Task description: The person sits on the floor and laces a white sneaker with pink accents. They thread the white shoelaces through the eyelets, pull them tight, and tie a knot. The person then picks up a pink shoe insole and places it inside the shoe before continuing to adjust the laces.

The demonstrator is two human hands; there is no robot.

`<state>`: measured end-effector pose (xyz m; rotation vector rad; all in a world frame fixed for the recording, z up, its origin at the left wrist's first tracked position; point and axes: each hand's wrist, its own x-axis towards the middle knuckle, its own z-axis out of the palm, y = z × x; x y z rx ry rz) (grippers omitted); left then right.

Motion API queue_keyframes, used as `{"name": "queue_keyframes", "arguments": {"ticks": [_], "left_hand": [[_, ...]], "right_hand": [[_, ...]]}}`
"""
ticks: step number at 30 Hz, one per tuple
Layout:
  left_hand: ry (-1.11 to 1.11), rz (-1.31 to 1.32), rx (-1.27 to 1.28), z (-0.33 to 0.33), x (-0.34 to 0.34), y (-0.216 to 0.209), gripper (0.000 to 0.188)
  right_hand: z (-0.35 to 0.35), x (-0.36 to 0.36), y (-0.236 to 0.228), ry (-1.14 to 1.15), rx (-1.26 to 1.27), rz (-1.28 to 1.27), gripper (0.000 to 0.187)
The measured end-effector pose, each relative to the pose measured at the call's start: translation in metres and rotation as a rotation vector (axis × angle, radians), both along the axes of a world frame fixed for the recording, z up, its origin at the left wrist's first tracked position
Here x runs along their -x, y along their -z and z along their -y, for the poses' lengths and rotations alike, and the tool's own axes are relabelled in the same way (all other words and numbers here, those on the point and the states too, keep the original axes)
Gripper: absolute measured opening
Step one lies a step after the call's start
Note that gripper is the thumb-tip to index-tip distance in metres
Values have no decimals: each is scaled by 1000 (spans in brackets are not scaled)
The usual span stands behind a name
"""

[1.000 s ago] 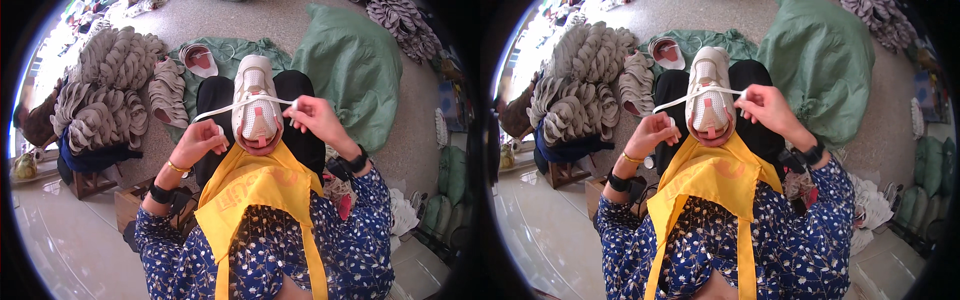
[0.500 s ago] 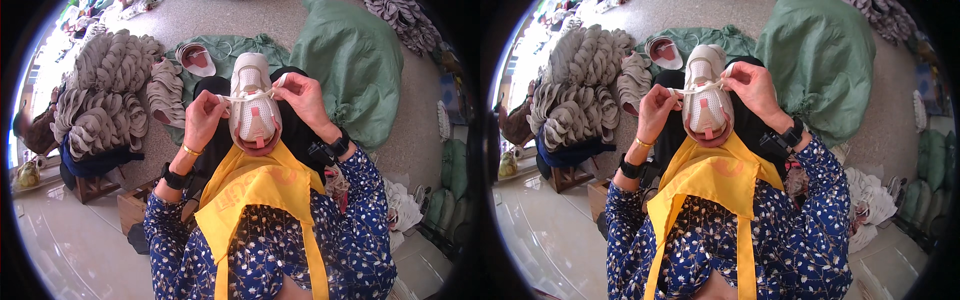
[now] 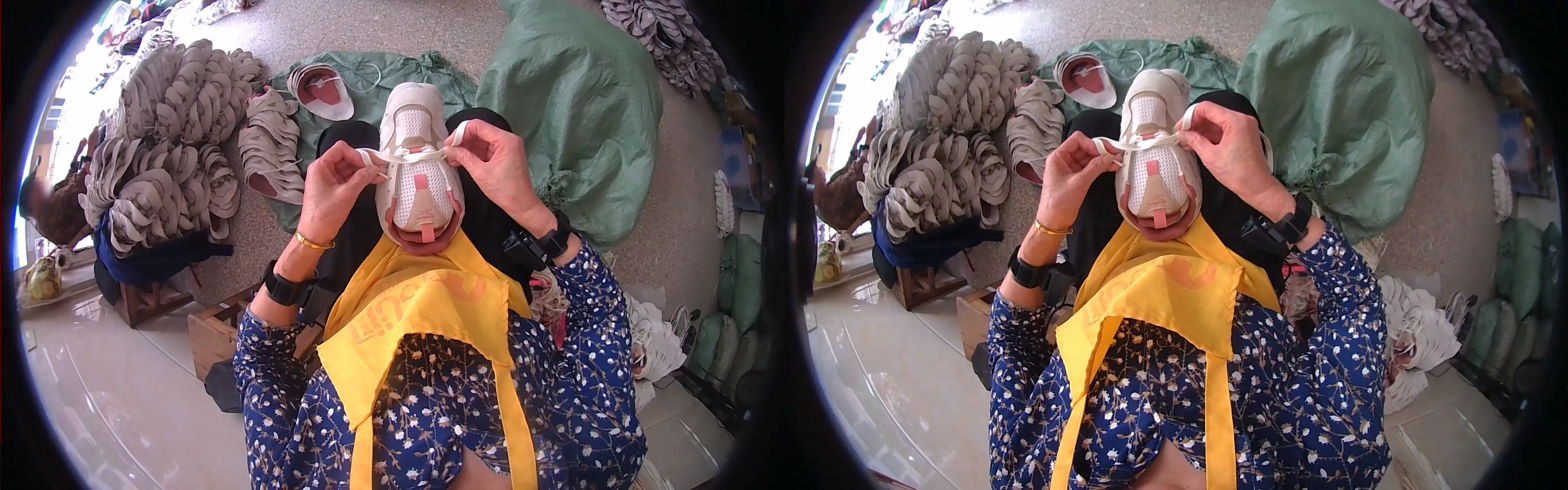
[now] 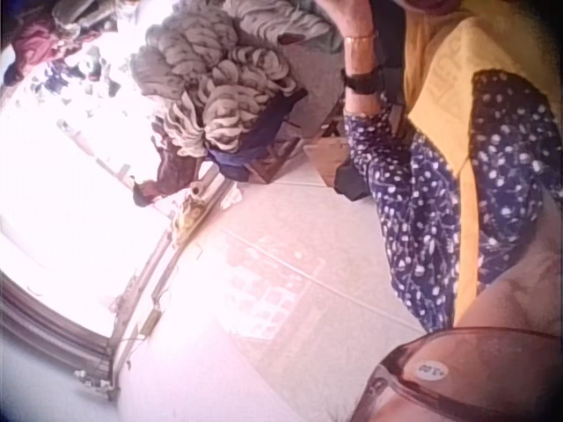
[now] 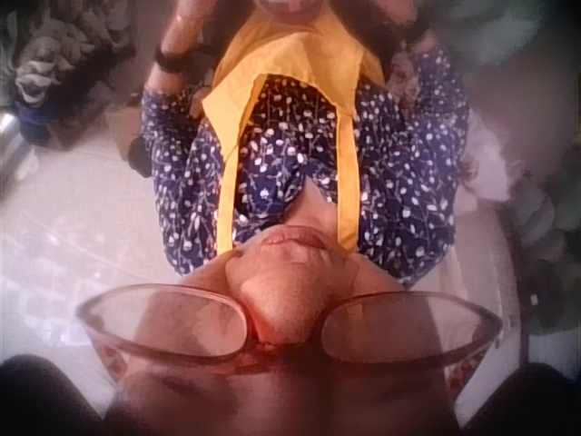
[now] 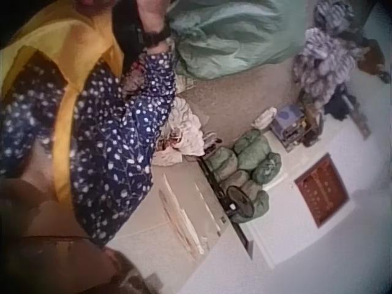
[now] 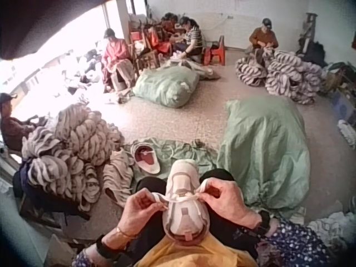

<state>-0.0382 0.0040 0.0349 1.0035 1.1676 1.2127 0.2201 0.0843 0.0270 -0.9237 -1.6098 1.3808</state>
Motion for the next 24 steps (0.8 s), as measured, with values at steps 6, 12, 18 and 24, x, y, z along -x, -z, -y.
{"name": "queue_keyframes", "arguments": {"ticks": [6,12,18,24], "left_hand": [[-94,-10,-53,-5,-9,7,15],[-77,-144,-57,-9,-13,2,13],[-81,-402,-54,-8,-8,7,12],[-54,-445,-40,-8,-5,1,14]], "right_hand": [[3,6,-18,-32,-161,207,10],[2,3,-2,-22,-109,133,12],[1,3,1,-25,-114,105,14],[3,3,0,-24,-113,98,14]]}}
